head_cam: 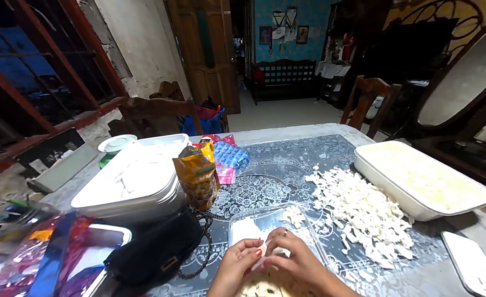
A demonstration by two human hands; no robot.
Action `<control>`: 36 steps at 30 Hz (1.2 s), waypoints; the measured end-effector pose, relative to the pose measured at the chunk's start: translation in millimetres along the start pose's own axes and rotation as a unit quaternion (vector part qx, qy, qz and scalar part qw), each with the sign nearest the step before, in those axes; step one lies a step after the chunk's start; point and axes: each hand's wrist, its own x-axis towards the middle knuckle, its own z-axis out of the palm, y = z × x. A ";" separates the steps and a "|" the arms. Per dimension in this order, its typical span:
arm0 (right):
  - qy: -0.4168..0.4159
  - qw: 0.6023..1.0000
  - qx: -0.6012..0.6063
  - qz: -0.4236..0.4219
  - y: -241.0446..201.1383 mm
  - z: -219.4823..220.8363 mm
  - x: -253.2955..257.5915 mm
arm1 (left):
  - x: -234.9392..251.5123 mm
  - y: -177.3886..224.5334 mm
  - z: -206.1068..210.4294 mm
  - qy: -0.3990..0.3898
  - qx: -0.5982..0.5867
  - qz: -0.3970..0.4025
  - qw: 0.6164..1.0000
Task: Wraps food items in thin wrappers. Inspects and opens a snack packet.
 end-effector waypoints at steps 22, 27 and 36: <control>0.002 0.985 0.116 0.125 -8.4 -3.0 0.1 | -1.3 -14.7 4.9 0.005 0.065 0.124 0.990; -0.044 0.994 -0.026 0.093 -12.9 -4.0 -0.2 | 0.2 -9.0 -0.7 0.018 0.066 0.156 0.985; 0.177 0.851 -0.484 -0.104 3.5 -24.9 6.0 | -12.1 -1.2 -3.9 -0.072 0.587 0.162 0.790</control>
